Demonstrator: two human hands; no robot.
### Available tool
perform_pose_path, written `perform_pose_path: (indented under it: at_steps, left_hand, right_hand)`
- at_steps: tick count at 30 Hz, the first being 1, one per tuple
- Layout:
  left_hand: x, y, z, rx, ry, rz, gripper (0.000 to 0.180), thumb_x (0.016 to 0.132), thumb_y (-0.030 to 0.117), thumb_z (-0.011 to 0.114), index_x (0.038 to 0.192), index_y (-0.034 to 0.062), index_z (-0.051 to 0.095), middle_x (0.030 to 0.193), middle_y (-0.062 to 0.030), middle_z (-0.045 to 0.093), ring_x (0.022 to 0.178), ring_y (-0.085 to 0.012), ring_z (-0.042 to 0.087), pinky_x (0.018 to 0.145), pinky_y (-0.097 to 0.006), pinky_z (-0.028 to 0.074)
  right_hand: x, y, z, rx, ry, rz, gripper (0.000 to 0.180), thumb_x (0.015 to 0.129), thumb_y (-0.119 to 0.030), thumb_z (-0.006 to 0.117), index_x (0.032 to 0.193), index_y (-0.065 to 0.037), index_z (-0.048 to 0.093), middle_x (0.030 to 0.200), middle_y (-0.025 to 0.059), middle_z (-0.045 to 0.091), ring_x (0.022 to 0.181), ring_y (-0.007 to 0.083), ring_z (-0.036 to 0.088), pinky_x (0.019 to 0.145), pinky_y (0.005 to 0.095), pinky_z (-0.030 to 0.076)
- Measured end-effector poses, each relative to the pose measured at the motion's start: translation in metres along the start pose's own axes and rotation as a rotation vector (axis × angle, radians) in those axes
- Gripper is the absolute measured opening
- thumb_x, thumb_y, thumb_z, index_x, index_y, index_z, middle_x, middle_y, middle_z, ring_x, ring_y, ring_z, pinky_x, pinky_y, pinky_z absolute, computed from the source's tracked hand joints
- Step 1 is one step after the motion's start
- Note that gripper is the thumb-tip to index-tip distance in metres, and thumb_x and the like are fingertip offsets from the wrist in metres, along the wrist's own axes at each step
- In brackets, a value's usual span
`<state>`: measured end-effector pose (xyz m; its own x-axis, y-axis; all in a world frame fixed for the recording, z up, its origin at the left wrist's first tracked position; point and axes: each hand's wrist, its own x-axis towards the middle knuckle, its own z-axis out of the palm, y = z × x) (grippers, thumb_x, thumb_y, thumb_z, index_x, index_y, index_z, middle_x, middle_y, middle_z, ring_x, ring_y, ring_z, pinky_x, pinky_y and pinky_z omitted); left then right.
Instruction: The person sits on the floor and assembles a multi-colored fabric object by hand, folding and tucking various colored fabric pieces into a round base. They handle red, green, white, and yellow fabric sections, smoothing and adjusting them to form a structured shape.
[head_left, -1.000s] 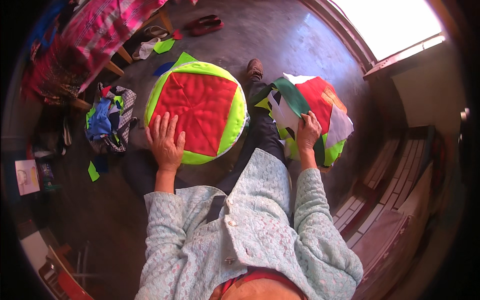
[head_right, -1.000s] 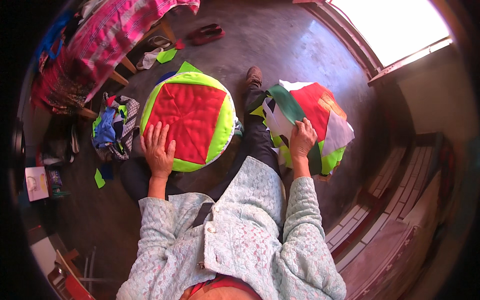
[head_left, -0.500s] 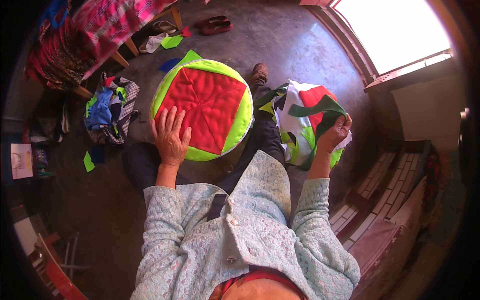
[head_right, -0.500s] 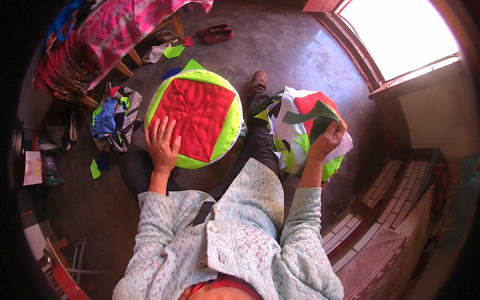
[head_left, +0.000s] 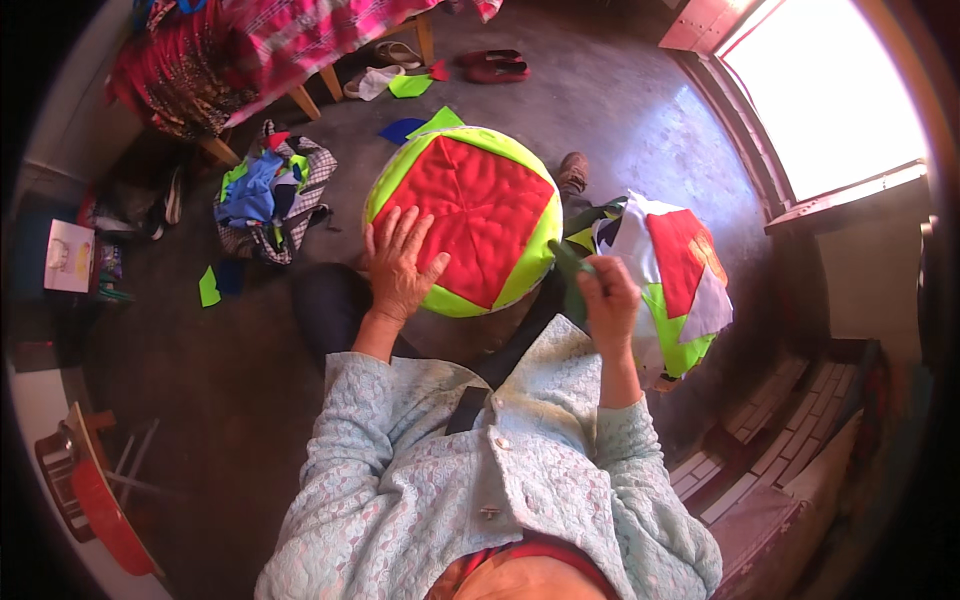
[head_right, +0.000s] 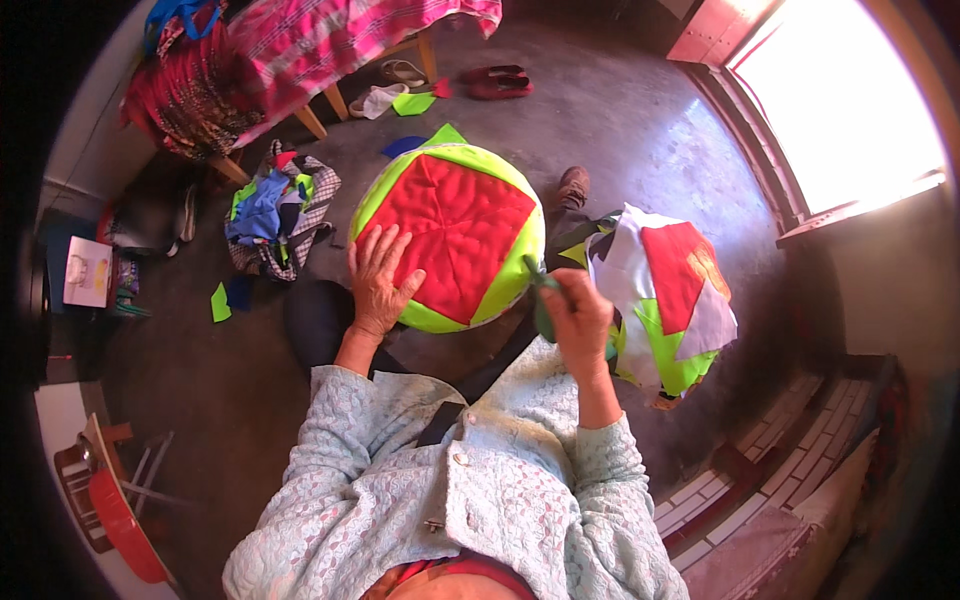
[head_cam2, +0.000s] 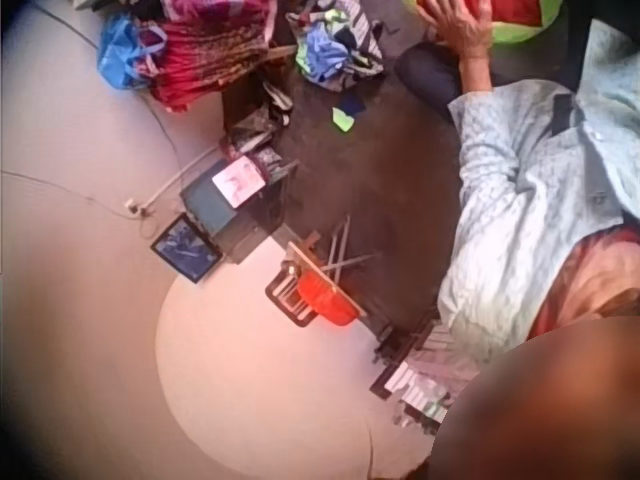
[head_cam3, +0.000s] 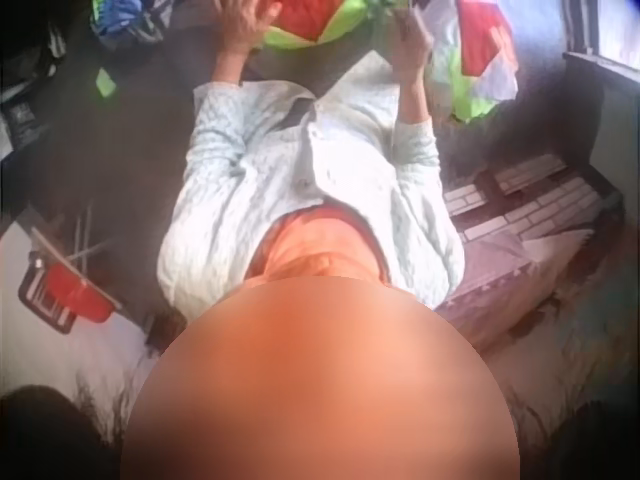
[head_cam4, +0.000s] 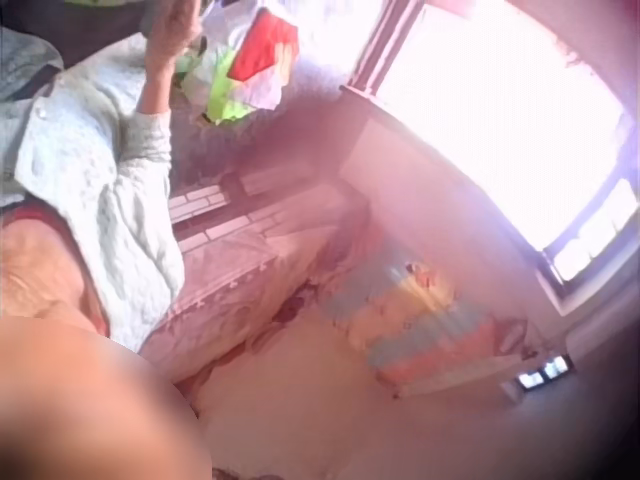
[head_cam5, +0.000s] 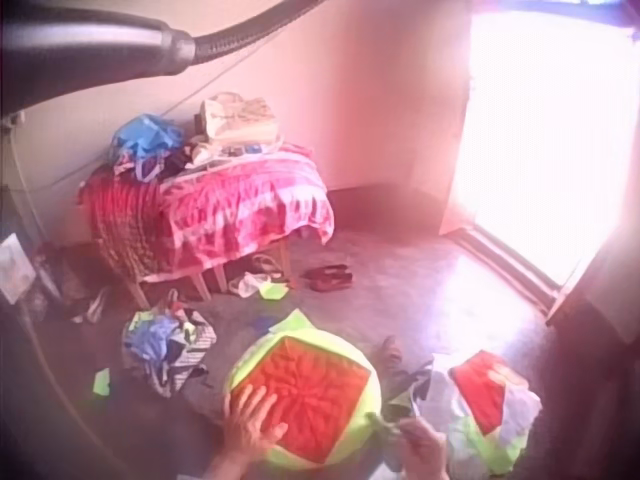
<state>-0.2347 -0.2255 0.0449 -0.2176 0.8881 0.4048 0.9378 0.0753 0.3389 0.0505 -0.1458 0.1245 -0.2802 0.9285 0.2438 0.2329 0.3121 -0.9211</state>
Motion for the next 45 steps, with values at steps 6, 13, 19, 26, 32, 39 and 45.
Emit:
perform_pose_path:
  at_steps: [6,13,19,26,32,39,45]
  left_hand:
    - [-0.008,0.07,-0.055,-0.702,-0.241,0.17,0.078,0.073,0.051,0.076,0.137,0.0126,0.052,0.146,-0.0091,0.045,0.143,-0.0305,0.029,0.117,-0.049,0.017]
    - [-0.029,0.082,-0.044,-1.17,-0.539,-0.222,0.041,0.078,0.008,0.074,0.117,0.0024,0.063,0.099,-0.0027,0.068,0.092,-0.0077,0.061,0.083,-0.024,0.048]
    - [-0.029,0.072,-0.056,-1.063,-0.453,-0.341,0.018,0.083,0.004,0.061,0.1,0.0005,0.066,0.08,0.0015,0.064,0.078,-0.003,0.055,0.071,-0.022,0.047]
    - [-0.029,0.059,-0.071,-0.948,-0.26,-0.302,0.016,0.086,0.012,0.064,0.098,0.0004,0.065,0.076,-0.0034,0.066,0.075,-0.0056,0.059,0.069,-0.025,0.048]
    - [-0.04,0.037,-0.079,-0.785,-0.092,-0.316,0.012,0.086,0.005,0.064,0.097,0.0009,0.065,0.079,-0.0059,0.068,0.075,-0.0096,0.064,0.069,-0.026,0.05]
    - [-0.048,0.015,-0.082,-0.468,0.08,-0.247,0.022,0.075,-0.006,0.064,0.095,0.002,0.064,0.086,-0.0104,0.066,0.082,-0.027,0.065,0.074,-0.034,0.05]
    - [-0.046,0.002,-0.079,-0.142,0.17,-0.147,0.027,0.066,-0.005,0.065,0.09,0.0083,0.062,0.081,-0.0088,0.063,0.08,-0.0309,0.062,0.075,-0.041,0.049]
  right_hand:
    - [-0.028,-0.013,0.044,-0.026,-0.498,0.036,0.015,0.087,-0.008,0.069,0.1,-0.003,0.064,0.07,0.0102,0.063,0.058,0.0133,0.06,0.055,0.0275,0.046]
    - [-0.034,-0.012,0.049,-0.004,-0.533,-0.009,0.021,0.082,-0.006,0.068,0.102,-0.006,0.065,0.079,0.0127,0.068,0.069,0.0277,0.068,0.061,0.0327,0.052]
    - [-0.029,-0.007,0.037,-0.218,-0.546,-0.044,0.032,0.071,0.0,0.067,0.103,-0.007,0.064,0.089,0.0111,0.07,0.08,0.0295,0.069,0.069,0.0354,0.054]
    - [-0.034,0.027,0.031,-0.48,-0.39,-0.067,0.034,0.066,0.005,0.069,0.097,-0.007,0.063,0.092,0.0096,0.069,0.086,0.0295,0.068,0.072,0.036,0.053]
    - [-0.033,0.048,0.01,-0.475,-0.286,0.015,0.029,0.072,-0.001,0.07,0.099,-0.009,0.064,0.091,0.0102,0.069,0.085,0.0316,0.067,0.071,0.0388,0.051]
    - [-0.034,0.074,-0.006,-0.476,-0.234,0.128,0.023,0.078,-0.003,0.067,0.099,-0.011,0.065,0.084,0.0122,0.069,0.077,0.031,0.067,0.068,0.038,0.051]
    - [-0.027,0.074,-0.023,-0.366,-0.296,0.191,0.02,0.078,0.002,0.066,0.098,-0.003,0.067,0.08,0.0064,0.069,0.073,0.0137,0.065,0.071,0.0268,0.05]
